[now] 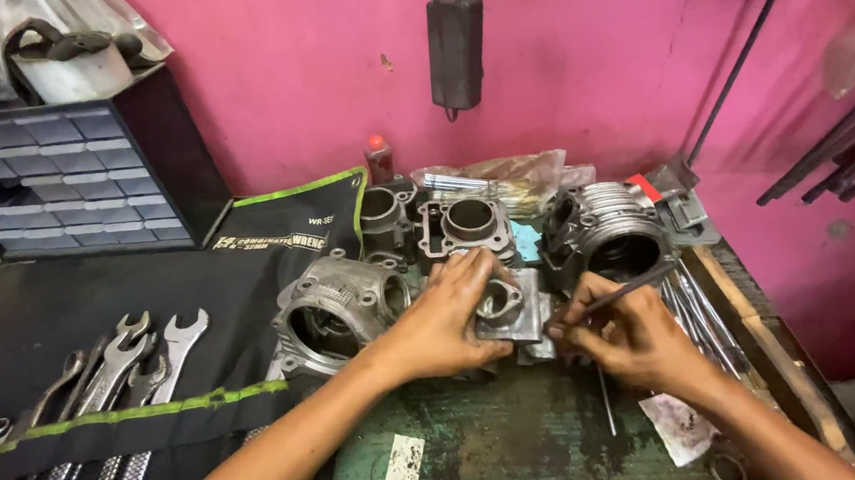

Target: A person is cleaning and inspecting motorcycle engine cylinder blocks using a metal scribe at a workbench.

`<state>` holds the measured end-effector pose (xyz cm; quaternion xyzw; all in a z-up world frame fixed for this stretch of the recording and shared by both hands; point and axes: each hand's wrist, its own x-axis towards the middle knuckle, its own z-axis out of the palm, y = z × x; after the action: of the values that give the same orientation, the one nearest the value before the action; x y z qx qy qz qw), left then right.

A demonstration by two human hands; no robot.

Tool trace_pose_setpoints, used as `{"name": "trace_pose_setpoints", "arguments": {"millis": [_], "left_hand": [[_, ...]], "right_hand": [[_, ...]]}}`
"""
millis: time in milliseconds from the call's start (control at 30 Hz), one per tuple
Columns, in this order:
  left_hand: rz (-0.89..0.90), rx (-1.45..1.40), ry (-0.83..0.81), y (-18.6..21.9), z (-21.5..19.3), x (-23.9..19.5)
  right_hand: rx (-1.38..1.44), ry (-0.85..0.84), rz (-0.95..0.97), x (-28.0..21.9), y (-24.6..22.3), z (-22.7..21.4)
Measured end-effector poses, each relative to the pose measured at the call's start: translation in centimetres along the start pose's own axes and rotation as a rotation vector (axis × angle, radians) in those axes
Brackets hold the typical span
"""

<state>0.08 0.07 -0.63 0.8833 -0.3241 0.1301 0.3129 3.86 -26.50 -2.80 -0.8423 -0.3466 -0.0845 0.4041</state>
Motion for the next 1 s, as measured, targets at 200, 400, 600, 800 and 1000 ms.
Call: {"name": "trace_pose_setpoints", "arguments": {"millis": [200, 400, 600, 800, 1000], "left_hand": [[-0.016, -0.012, 0.006, -0.3, -0.1, 0.0], [-0.012, 0.058, -0.04, -1.4, 1.4, -0.1], [-0.014, -0.01, 0.001, 0.2, -0.1, -0.1], [-0.023, -0.032, 0.001, 0.0, 0.1, -0.1], [-0.018, -0.032, 0.003, -0.4, 0.6, -0.1]], "right_hand": [[0.243, 0.087, -0.004, 0.4, 2.0, 1.1], [0.314, 0.078, -0.076, 0.2, 1.1, 0.8], [0.527, 0.018, -0.049, -0.3, 2.2, 1.1], [0.447, 0.105, -0.085, 0.1, 5.4, 2.0], [0.48, 0.086, -0.061, 0.5, 4.4, 1.4]]}}
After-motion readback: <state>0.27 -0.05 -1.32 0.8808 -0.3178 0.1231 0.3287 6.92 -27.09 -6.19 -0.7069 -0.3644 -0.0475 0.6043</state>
